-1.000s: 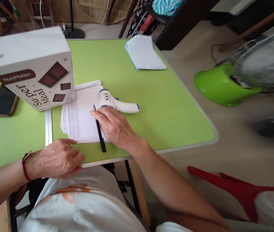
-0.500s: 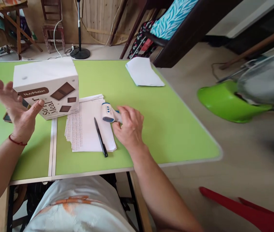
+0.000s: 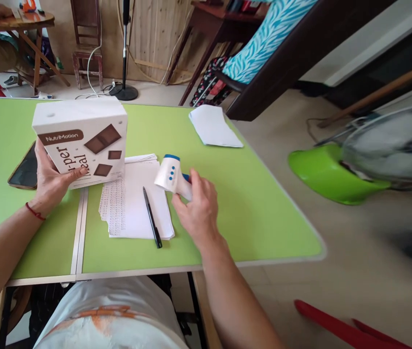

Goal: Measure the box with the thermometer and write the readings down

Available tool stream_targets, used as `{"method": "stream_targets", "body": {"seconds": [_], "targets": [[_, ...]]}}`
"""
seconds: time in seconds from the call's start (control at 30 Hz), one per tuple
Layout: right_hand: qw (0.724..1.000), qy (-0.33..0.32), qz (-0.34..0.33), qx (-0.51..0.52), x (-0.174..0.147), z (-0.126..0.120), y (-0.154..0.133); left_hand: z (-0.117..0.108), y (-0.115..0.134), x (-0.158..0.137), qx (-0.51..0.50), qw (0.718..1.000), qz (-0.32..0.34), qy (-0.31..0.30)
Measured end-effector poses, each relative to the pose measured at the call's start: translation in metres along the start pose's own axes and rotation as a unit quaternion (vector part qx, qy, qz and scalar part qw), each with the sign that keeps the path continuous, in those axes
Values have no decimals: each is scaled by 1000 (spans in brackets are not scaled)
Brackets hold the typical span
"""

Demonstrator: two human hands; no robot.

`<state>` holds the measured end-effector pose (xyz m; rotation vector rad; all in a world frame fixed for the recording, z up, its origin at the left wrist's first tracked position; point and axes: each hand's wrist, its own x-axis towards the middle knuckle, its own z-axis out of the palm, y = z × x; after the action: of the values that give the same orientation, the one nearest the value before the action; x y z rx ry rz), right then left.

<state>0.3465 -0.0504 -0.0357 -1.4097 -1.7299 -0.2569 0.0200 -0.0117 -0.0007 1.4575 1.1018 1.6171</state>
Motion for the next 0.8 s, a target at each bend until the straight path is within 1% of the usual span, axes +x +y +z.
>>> {"method": "stream_targets", "body": {"seconds": [0.07,0.1,0.13,0.17,0.2,0.23,0.27,0.3,0.37,0.4,0.43,0.57,0.8], "targets": [[992,-1,61,110,1,-16,-23,4,5,-5,-6,1000,-6,15],[976,-19,108,186,0,-25,-38,6,7,-8,-15,1000,-14,17],[948,-57,158,272,-1,-32,-55,9,8,-12,-24,999,-25,15],[905,-88,200,365,-4,-38,-71,11,10,-15,-32,999,-38,11],[853,-122,232,451,-7,-42,-86,14,11,-18,-36,998,-50,4],[804,-141,260,516,-12,-43,-101,16,13,-21,-37,997,-61,-3],[765,-152,286,557,-17,-43,-112,18,14,-24,-35,997,-71,-9],[733,-169,308,583,-23,-40,-122,19,15,-27,-31,996,-79,-16],[692,-204,345,601,-35,-33,-134,21,16,-30,-21,995,-92,-23],[680,-221,358,600,-40,-29,-137,22,16,-31,-17,995,-95,-25],[675,-231,368,596,-44,-25,-138,23,16,-32,-15,995,-94,-27],[680,-237,387,577,-50,-16,-138,24,14,-33,-10,996,-83,-24],[668,-231,397,585,-52,-6,-141,25,14,-32,-27,995,-90,-37]]}}
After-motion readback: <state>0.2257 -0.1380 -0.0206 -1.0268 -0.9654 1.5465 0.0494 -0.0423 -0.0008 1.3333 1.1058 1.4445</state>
